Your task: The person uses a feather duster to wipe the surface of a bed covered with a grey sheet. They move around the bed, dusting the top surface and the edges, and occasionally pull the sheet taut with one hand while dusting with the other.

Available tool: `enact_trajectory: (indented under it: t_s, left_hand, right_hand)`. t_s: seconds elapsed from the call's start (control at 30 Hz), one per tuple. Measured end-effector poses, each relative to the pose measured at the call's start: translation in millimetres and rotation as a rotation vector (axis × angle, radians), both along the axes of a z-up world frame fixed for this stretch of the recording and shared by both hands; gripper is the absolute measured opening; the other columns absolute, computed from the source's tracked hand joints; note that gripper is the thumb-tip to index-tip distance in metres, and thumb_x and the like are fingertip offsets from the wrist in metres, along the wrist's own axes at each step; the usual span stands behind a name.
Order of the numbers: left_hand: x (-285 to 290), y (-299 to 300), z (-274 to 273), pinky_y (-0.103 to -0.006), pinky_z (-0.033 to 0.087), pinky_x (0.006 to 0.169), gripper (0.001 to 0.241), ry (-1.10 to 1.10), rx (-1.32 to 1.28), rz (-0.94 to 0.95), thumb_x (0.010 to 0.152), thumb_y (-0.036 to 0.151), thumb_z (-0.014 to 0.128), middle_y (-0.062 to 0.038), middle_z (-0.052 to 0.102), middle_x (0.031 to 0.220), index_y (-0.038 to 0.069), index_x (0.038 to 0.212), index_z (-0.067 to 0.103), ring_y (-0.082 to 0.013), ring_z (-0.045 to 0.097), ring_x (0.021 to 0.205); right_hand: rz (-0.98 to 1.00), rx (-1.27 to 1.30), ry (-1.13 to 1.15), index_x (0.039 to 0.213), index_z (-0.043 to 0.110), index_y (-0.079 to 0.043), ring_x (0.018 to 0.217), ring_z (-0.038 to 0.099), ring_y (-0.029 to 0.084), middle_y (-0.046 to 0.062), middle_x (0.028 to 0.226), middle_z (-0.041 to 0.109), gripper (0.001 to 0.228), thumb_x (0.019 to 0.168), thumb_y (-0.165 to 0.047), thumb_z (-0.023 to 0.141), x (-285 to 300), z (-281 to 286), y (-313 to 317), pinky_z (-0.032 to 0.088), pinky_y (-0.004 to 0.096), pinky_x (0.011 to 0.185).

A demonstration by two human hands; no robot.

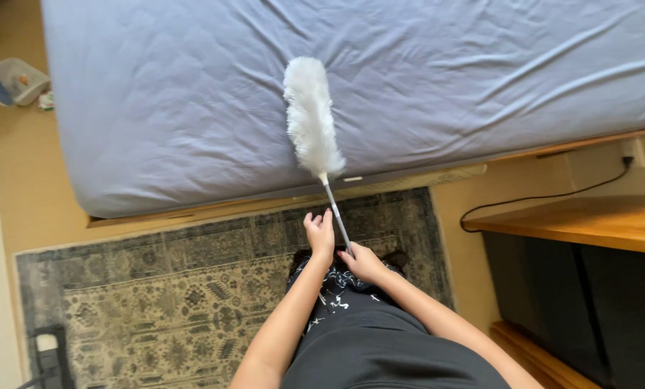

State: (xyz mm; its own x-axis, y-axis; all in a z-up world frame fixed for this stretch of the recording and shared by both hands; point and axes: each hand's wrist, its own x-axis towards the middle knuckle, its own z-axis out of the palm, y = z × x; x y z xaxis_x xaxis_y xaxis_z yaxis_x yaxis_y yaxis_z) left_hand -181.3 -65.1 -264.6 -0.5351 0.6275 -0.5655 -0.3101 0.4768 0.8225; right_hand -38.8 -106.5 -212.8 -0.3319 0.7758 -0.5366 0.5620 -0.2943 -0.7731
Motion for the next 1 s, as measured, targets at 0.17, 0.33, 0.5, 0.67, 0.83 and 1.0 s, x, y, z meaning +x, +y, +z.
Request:
enact_trajectory:
  t_s: [0.17,0.33,0.5,0.67,0.83,1.0]
  left_hand:
    - [-54.6,22.0,37.7,-0.0293,0.049,0.053,0.047,-0.254,0.027,-0.053,0.097,0.042,0.067,-0.006,0.060,0.084,0.003,0.116,0.048,-0.0120,0.058,0.061]
    - [-87.3,42.1,49.3,-0.0244,0.030,0.039,0.036,-0.400,0.102,-0.043,0.107,0.044,0.049,0.005,0.035,0.062,0.013,0.092,0.039,-0.0051,0.032,0.044]
    - [-42.9,70.3,94.5,-0.0221,0.030,0.043,0.013,-0.414,0.408,-0.374,0.106,0.025,0.048,0.007,0.045,0.070,0.014,0.112,0.050,-0.0028,0.036,0.050]
    - [28.0,120.2,145.6,-0.0209,0.030,0.045,0.015,-0.446,0.529,-0.507,0.111,0.022,0.048,0.007,0.044,0.069,0.009,0.109,0.054,-0.0023,0.037,0.052]
    - [68.0,178.2,192.6,-0.0272,0.047,0.066,0.018,-0.196,0.607,-0.667,0.113,0.020,0.050,-0.004,0.059,0.085,0.004,0.115,0.058,-0.0118,0.052,0.073]
    - [32.5,205.1,193.0,-0.0458,0.040,0.115,0.051,0.550,0.752,-0.746,0.099,0.022,0.064,-0.023,0.059,0.141,0.000,0.143,0.051,-0.0386,0.053,0.133]
  right_hand:
    - [0.241,0.072,-0.042,0.100,0.071,-0.005,0.078,0.069,0.023,0.012,0.086,0.074,0.023,0.092,-0.026,0.071,-41.1,7.1,12.8,0.055,0.039,0.073]
    - [0.179,-0.121,0.183,0.102,0.071,-0.001,0.075,0.069,0.019,0.008,0.083,0.073,0.020,0.091,-0.018,0.070,-81.6,54.2,34.2,0.057,0.036,0.071]
    - [-0.211,-0.403,0.465,0.105,0.065,-0.002,0.072,0.067,0.017,0.005,0.080,0.069,0.014,0.091,-0.008,0.063,-74.0,92.6,59.9,0.056,0.033,0.071]
    - [-0.528,-0.465,0.818,0.101,0.061,-0.004,0.068,0.062,0.015,0.004,0.076,0.064,0.012,0.093,-0.013,0.057,-19.2,102.9,94.1,0.053,0.033,0.068]
    - [-0.691,-0.214,0.945,0.096,0.057,-0.005,0.055,0.047,0.012,0.000,0.067,0.052,0.024,0.105,-0.027,0.052,17.4,124.8,155.7,0.039,0.028,0.052]
    - [-1.003,0.198,0.575,0.102,0.057,-0.010,0.050,0.033,0.003,-0.007,0.065,0.038,0.029,0.110,-0.036,0.046,54.2,127.7,229.1,0.025,0.022,0.043]
